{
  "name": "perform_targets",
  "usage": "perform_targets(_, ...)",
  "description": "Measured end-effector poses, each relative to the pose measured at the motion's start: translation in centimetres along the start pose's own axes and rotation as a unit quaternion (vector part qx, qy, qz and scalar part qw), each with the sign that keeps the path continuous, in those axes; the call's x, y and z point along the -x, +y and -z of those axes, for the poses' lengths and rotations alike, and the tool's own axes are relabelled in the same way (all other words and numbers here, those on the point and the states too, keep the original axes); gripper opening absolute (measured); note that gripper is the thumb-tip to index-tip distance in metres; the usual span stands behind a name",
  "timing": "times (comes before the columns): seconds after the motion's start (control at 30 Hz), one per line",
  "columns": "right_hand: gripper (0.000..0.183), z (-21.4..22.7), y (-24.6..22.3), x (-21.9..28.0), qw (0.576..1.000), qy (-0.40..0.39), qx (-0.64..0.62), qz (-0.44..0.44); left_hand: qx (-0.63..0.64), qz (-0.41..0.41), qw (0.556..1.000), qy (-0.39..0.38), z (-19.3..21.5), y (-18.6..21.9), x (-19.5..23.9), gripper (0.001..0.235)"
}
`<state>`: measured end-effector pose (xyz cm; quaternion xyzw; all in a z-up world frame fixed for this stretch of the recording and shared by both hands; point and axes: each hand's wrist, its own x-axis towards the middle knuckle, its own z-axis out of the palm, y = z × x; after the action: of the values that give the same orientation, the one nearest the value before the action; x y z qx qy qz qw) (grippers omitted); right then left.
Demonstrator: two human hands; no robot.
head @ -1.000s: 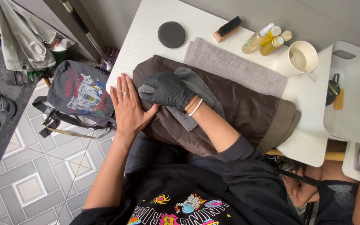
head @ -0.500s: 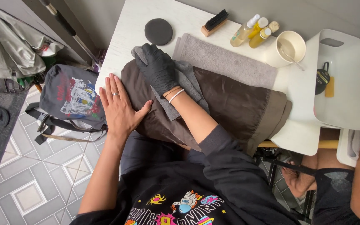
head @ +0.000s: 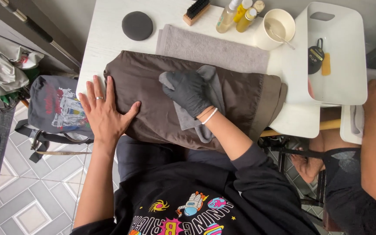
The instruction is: The person cleans a brown garment laid on their lap using a gray cloth and a spray bottle. They wipe the fabric, fold it, and apply liquid from the spray bottle to continue cleaning the surface.
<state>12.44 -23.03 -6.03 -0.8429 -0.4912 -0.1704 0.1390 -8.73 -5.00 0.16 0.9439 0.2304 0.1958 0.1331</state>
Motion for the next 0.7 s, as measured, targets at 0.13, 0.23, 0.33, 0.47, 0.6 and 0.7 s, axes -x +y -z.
perform_targets(0.13,0.039,2.8,3.5,3.9,0.997,0.003,0.027,-0.068,-0.002,-0.009,1.000,0.004,0.1,0.0,-0.2,0.105)
perform_targets(0.23,0.036,5.5,5.4,6.5,0.994,0.023,0.060,-0.087,0.000,-0.007,1.000,-0.004,0.2,0.4,0.0,0.105)
perform_targets(0.33,0.033,7.1,6.8,8.6,0.991,0.038,0.074,-0.109,0.005,0.007,1.000,-0.025,0.5,0.6,0.0,0.106)
perform_targets(0.47,0.028,10.8,7.4,9.3,0.977,0.096,0.122,-0.148,0.023,0.027,0.998,-0.060,0.8,0.7,-0.1,0.108)
perform_targets(0.6,0.021,16.2,6.5,8.5,0.967,0.137,0.119,-0.180,0.049,0.033,0.995,-0.081,1.6,1.8,-0.4,0.110)
perform_targets(0.7,0.024,20.7,4.4,6.8,0.939,0.157,0.208,-0.223,0.090,0.041,0.995,0.008,1.3,4.5,-1.6,0.105)
